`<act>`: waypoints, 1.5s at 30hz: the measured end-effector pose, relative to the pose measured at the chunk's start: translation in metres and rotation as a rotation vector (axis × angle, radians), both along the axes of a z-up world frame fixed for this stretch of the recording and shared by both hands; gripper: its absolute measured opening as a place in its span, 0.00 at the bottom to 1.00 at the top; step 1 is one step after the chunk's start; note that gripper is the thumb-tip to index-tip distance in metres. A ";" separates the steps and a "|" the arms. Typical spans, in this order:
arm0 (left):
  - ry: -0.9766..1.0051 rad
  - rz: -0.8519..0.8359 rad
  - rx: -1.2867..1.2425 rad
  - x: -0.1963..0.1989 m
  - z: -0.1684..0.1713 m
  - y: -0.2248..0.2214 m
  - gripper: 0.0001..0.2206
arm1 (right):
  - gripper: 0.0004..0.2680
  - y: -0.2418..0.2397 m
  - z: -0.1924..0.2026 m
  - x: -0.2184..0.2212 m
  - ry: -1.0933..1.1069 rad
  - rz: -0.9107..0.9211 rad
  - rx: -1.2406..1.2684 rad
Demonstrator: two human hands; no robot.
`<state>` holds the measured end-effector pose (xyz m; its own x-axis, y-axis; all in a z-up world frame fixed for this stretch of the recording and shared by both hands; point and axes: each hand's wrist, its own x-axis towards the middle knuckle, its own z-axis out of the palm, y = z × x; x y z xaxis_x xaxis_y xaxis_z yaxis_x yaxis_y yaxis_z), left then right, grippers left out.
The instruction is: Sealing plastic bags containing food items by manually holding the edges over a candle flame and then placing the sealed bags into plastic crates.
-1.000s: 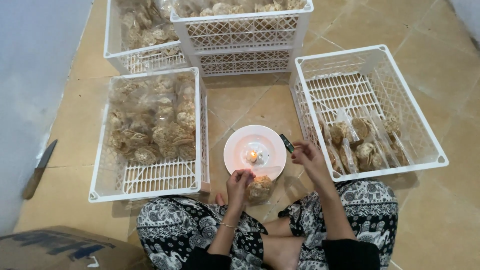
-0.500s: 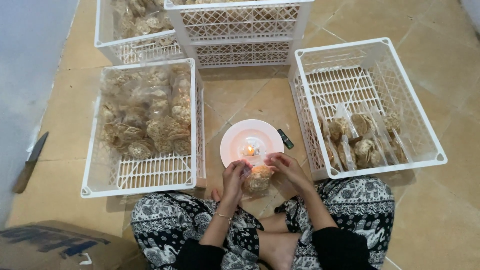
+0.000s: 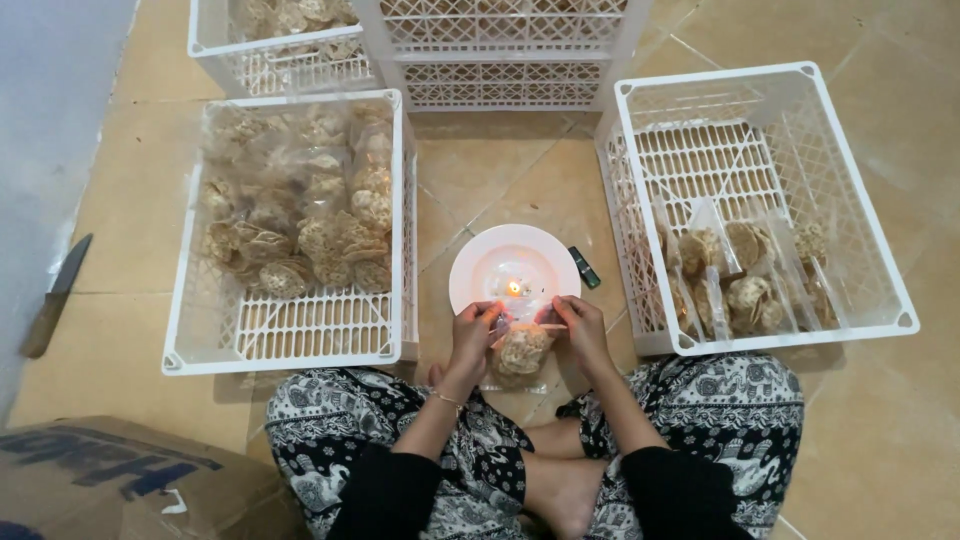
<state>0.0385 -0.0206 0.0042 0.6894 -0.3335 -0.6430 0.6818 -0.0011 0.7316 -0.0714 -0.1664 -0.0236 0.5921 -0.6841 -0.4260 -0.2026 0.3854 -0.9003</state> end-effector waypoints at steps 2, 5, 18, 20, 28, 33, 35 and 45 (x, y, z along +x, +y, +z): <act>0.006 0.008 -0.012 0.000 -0.003 -0.002 0.09 | 0.07 0.000 -0.007 0.000 0.007 -0.016 0.003; 0.004 0.004 -0.020 0.003 -0.012 -0.002 0.09 | 0.07 0.003 -0.005 0.000 0.016 -0.034 0.009; 0.028 -0.014 -0.051 0.013 -0.030 0.000 0.10 | 0.06 0.002 -0.004 0.001 0.019 -0.019 0.011; 0.026 -0.015 -0.048 0.010 -0.023 0.003 0.10 | 0.07 0.005 -0.008 -0.001 0.017 -0.031 0.024; 0.010 -0.026 -0.035 0.008 -0.023 -0.002 0.10 | 0.07 0.008 0.001 -0.002 0.022 -0.053 0.094; 0.006 -0.027 -0.039 0.006 -0.025 -0.005 0.11 | 0.06 -0.001 -0.013 -0.005 0.018 -0.068 0.113; 0.017 -0.027 -0.032 0.001 -0.021 -0.002 0.11 | 0.06 0.004 -0.012 -0.009 0.030 -0.076 0.111; 0.038 0.009 -0.058 0.003 -0.012 -0.008 0.11 | 0.06 0.000 -0.006 -0.007 0.069 -0.083 0.098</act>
<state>0.0415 -0.0282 -0.0083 0.6680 -0.3646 -0.6488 0.7091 0.0472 0.7035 -0.0786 -0.1659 -0.0292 0.5022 -0.6824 -0.5311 -0.2265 0.4889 -0.8424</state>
